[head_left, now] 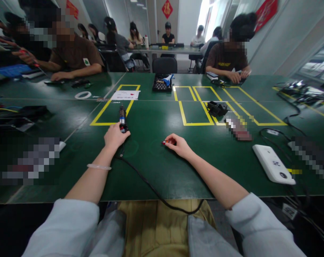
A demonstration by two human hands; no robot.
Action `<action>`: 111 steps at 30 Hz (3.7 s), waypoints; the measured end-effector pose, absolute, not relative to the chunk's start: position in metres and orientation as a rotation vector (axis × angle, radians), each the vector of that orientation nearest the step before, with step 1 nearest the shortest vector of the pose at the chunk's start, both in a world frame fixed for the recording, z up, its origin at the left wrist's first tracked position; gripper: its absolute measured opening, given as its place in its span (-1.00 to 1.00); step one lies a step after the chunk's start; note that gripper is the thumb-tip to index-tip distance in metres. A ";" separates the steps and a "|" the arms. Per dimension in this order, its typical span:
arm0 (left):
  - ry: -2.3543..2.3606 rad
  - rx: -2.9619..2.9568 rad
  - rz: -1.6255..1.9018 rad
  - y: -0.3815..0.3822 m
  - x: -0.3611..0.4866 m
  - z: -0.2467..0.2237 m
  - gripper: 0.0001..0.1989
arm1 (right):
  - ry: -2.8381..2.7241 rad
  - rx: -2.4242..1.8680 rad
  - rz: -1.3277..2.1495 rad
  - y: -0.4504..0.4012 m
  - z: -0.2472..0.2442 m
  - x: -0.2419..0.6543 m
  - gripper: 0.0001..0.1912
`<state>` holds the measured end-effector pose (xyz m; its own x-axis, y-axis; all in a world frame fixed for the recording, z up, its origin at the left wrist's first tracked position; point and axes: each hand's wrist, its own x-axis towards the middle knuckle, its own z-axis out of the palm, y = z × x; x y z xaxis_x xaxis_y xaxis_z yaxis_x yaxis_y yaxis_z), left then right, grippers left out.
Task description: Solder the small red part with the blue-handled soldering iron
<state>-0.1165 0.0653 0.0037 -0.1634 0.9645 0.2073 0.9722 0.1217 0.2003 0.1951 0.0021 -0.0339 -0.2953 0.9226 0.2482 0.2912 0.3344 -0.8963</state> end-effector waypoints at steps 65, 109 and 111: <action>-2.139 -2.173 -0.198 0.074 -0.111 0.007 -0.33 | -1.896 -1.122 0.695 -0.004 -0.026 0.199 -0.84; -1.737 -3.542 -1.040 0.040 -0.021 0.001 -0.56 | -1.880 -0.997 0.945 -0.001 -0.032 0.197 -0.73; -1.700 -3.630 -0.999 0.032 -0.009 0.001 -0.53 | -1.921 -0.987 0.920 -0.001 -0.032 0.196 -0.71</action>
<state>-0.0093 0.0316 0.0014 0.6471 0.7622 -0.0150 0.3581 -0.2866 0.8886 0.1960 -0.0011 -0.0321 -0.4004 0.8648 0.3031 0.3059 0.4379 -0.8454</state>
